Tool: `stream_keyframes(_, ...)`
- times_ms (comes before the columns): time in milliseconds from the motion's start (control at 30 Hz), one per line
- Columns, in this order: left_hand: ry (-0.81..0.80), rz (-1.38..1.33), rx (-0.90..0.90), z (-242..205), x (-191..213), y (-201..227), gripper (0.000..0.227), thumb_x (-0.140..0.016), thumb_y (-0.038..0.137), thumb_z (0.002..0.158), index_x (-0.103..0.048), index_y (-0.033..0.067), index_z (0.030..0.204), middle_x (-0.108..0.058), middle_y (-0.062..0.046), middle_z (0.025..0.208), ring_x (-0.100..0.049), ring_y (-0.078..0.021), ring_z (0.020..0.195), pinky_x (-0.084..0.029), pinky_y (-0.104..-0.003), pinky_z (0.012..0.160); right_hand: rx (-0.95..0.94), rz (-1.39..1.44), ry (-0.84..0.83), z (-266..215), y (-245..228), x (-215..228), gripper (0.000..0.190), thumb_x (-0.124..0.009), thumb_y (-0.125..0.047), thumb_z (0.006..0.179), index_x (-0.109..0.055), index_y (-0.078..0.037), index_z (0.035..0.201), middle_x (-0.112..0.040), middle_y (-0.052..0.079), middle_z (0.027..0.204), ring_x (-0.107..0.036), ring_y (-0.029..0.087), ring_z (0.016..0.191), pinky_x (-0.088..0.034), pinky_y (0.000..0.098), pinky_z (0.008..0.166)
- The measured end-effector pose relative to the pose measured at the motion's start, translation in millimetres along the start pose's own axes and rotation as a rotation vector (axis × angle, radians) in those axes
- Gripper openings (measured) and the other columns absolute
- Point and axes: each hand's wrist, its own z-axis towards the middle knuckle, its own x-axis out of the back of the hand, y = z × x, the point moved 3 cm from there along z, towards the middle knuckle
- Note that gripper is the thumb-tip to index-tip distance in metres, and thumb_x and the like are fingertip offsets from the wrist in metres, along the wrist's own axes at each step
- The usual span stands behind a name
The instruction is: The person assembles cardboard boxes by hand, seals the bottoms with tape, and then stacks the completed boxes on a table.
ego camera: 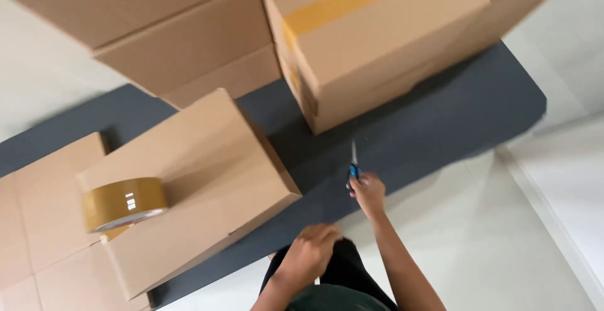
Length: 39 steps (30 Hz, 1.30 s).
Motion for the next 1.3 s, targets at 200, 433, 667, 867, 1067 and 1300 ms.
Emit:
stream_keyframes(200, 0.427, -0.114, -0.269, -43.9, 166.8, 85.7, 0.023, -0.04, 0.009, 0.092, -0.06, 0.0002, 0.1, -0.064, -0.01, 0.102, -0.064, -0.0254, 0.089, -0.05, -0.035, 0.08, 0.29, 0.597, -0.074, -74.6, -42.2, 22.6, 0.034, -0.059, -0.007, 0.079, -0.044, -0.002, 0.108, -0.059, 0.016, 0.086, -0.062, 0.024, 0.072, -0.055, 0.0364, 0.067)
stream_keyframes(433, 1.012, 0.04, 0.198, -135.5, 302.3, 28.9, 0.023, -0.047, 0.019, 0.086, -0.052, 0.0009, 0.1, -0.059, -0.011, 0.101, -0.057, -0.023, 0.098, -0.044, -0.032, 0.088, 0.79, 0.616, -0.46, -138.4, -143.8, -5.2, 0.09, -0.056, -0.08, 0.065, -0.041, 0.0, 0.102, -0.046, 0.01, 0.088, -0.054, 0.02, 0.068, -0.055, 0.0301, 0.055)
stream_keyframes(667, 0.208, -0.21, 0.434, -100.8, 348.3, -33.3, 0.07, -0.054, 0.048, 0.072, -0.033, 0.0141, 0.13, -0.054, -0.008, 0.12, -0.052, -0.0187, 0.102, -0.035, -0.031, 0.092, 0.05, -0.521, -0.473, -291.7, -248.5, -64.8, 0.044, -0.06, -0.048, 0.073, -0.047, -0.022, 0.106, -0.065, -0.005, 0.093, -0.061, 0.007, 0.087, -0.046, 0.0214, 0.077)
stream_keyframes(867, -0.162, -0.801, 0.029, -82.5, 340.7, -72.9, 0.059, -0.056, 0.019, 0.086, -0.029, 0.0107, 0.137, -0.037, 0.003, 0.058, -0.029, -0.0065, 0.053, -0.023, -0.018, 0.049, 0.184, -0.772, -0.29, -305.2, -241.9, -122.7, 0.04, -0.059, -0.054, 0.077, -0.041, -0.02, 0.089, -0.055, -0.006, 0.081, -0.056, 0.014, 0.069, -0.045, 0.0286, 0.062)
stream_keyframes(1067, -0.193, -1.002, -0.076, -85.5, 344.3, -81.0, 0.053, -0.054, 0.012, 0.089, -0.031, 0.0096, 0.137, -0.028, 0.005, 0.06, -0.023, -0.0061, 0.056, -0.019, -0.016, 0.055, 0.11, -0.851, -0.168, -310.6, -263.0, -148.3, 0.043, -0.056, -0.055, 0.075, -0.037, -0.018, 0.084, -0.064, -0.005, 0.09, -0.063, 0.017, 0.083, -0.046, 0.0382, 0.066)
stream_keyframes(1300, -0.188, -1.095, -0.106, -92.2, 349.2, -86.2, 0.056, -0.056, 0.013, 0.087, -0.03, 0.0087, 0.137, -0.029, 0.006, 0.061, -0.026, -0.0052, 0.058, -0.022, -0.014, 0.06, 0.058, -0.783, -0.091, -303.1, -277.3, -158.9, 0.042, -0.055, -0.054, 0.075, -0.04, -0.017, 0.085, -0.06, -0.005, 0.075, -0.06, 0.016, 0.071, -0.042, 0.0322, 0.063)
